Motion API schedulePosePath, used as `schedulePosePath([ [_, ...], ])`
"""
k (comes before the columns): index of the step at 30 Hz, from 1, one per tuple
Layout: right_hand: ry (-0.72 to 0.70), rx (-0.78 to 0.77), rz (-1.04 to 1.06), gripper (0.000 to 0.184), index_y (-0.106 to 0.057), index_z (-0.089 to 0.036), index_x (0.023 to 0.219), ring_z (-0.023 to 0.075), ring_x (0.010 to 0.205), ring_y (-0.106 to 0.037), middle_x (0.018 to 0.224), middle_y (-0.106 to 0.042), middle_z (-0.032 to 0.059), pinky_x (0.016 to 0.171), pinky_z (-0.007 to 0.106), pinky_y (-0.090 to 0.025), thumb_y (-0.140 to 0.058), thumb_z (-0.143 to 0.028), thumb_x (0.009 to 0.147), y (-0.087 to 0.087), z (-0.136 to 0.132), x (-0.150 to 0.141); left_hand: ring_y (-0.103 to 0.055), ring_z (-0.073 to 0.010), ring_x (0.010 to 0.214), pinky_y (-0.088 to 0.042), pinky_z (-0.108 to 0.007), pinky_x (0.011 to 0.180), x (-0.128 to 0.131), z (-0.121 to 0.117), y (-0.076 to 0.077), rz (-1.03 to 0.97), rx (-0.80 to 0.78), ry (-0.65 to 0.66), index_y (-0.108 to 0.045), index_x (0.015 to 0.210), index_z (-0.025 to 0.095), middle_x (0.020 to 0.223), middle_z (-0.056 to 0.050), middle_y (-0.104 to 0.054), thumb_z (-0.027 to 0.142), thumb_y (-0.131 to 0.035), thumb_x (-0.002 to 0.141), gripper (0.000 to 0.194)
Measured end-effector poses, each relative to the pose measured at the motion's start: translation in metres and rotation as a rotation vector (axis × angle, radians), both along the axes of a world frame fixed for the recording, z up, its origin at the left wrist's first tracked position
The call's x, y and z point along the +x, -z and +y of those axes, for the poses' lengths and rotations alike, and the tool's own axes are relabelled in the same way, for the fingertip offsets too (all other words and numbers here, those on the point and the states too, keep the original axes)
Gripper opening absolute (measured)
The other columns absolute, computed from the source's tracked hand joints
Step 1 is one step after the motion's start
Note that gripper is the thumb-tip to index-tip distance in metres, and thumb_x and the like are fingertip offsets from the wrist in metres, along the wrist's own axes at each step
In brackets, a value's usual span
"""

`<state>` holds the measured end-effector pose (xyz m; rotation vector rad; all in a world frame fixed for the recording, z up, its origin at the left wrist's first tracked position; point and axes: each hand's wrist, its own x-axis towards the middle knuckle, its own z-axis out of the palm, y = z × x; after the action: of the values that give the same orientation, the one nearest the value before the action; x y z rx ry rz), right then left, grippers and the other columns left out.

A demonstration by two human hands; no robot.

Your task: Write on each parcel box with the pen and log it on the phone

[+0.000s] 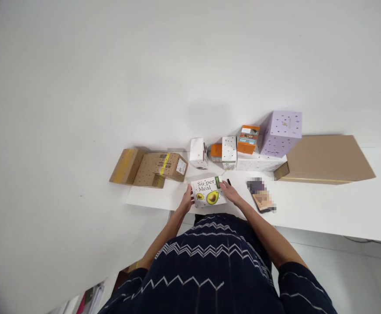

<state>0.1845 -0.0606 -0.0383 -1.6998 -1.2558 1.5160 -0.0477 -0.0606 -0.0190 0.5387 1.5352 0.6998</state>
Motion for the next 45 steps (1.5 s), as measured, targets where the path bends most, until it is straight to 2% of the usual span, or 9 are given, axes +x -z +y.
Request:
schedulePosePath([
  [3,0.079,-0.024,0.158,0.062,-0.05,-0.025,0.129,0.024,0.124,-0.046,0.143,-0.043,0.0064,0.097,0.038,-0.043,-0.042,-0.064,0.082,-0.007,-0.001,0.0,-0.061,-0.0176,0.09,-0.048,-0.025,0.069,0.0,-0.002,-0.005,-0.118,0.187,-0.156,-0.059,0.107,0.02,0.116,-0.009,-0.061,0.067,-0.049,0.076,0.057],
  [8,0.095,0.067,0.16,0.048,-0.056,-0.025,0.11,0.0217,0.111,-0.052,0.122,-0.057,0.0042,0.092,0.036,-0.044,-0.041,-0.061,0.083,-0.021,-0.002,-0.001,-0.059,-0.0139,0.081,-0.048,-0.025,0.069,0.003,-0.011,-0.007,-0.107,0.28,-0.278,-0.055,0.091,0.019,0.099,-0.005,-0.062,0.062,-0.06,0.069,0.048],
  [15,0.049,0.055,-0.103,0.044,-0.05,-0.023,0.077,0.022,0.086,-0.056,0.084,-0.061,0.0038,0.085,0.038,-0.044,-0.032,-0.062,0.085,-0.039,-0.016,0.004,-0.055,-0.013,0.075,-0.047,-0.024,0.061,-0.001,-0.025,-0.01,0.157,0.226,-0.157,-0.051,0.08,0.018,0.087,-0.003,-0.057,0.059,-0.068,0.061,0.048],
  [18,0.04,0.019,-0.094,0.047,-0.055,-0.022,0.083,0.0238,0.091,-0.058,0.091,-0.065,0.0064,0.084,0.038,-0.045,-0.032,-0.063,0.085,-0.035,-0.021,0.006,-0.056,-0.0135,0.077,-0.047,-0.023,0.061,-0.004,-0.034,-0.01,0.168,0.17,-0.124,-0.057,0.098,0.02,0.097,-0.005,-0.058,0.051,-0.071,0.06,0.051],
  [22,0.029,0.002,-0.043,0.05,-0.06,-0.022,0.111,0.0258,0.115,-0.053,0.123,-0.061,0.0088,0.094,0.04,-0.043,-0.036,-0.058,0.086,-0.026,-0.018,0.006,-0.058,-0.0149,0.078,-0.047,-0.025,0.062,-0.005,-0.038,-0.014,0.138,0.092,-0.064,-0.058,0.113,0.026,0.101,-0.005,-0.061,0.046,-0.067,0.065,0.053],
  [26,-0.002,0.048,-0.038,0.054,-0.058,-0.021,0.123,0.0238,0.13,-0.042,0.137,-0.051,0.0074,0.108,0.039,-0.03,-0.038,-0.055,0.086,-0.03,-0.011,0.002,-0.058,-0.0143,0.075,-0.045,-0.023,0.059,-0.001,-0.033,-0.021,0.092,0.101,-0.077,-0.059,0.113,0.026,0.096,-0.004,-0.062,0.048,-0.063,0.068,0.05],
  [29,-0.003,0.084,0.003,0.051,-0.06,-0.022,0.117,0.0225,0.124,-0.047,0.132,-0.055,0.0055,0.107,0.037,-0.032,-0.036,-0.055,0.087,-0.04,-0.009,-0.002,-0.057,-0.0139,0.075,-0.043,-0.022,0.057,0.002,-0.032,-0.022,0.054,0.197,-0.172,-0.062,0.099,0.022,0.094,-0.003,-0.061,0.052,-0.059,0.069,0.042],
  [34,-0.025,0.042,-0.025,0.047,-0.063,-0.021,0.1,0.0254,0.111,-0.054,0.114,-0.065,0.0061,0.098,0.039,-0.038,-0.038,-0.059,0.084,-0.04,-0.016,-0.006,-0.055,-0.0133,0.077,-0.041,-0.019,0.056,0.007,-0.038,-0.005,0.052,0.235,-0.252,-0.059,0.086,0.019,0.088,-0.003,-0.058,0.049,-0.06,0.068,0.035],
  [45,-0.013,-0.028,-0.128,0.045,-0.06,-0.021,0.095,0.0252,0.098,-0.059,0.103,-0.066,0.0083,0.088,0.038,-0.044,-0.037,-0.059,0.085,-0.017,-0.018,0.0,-0.059,-0.014,0.072,-0.046,-0.025,0.059,0.002,-0.04,0.029,0.04,0.042,-0.254,-0.054,0.105,0.019,0.095,-0.007,-0.06,0.052,-0.056,0.075,0.044],
])
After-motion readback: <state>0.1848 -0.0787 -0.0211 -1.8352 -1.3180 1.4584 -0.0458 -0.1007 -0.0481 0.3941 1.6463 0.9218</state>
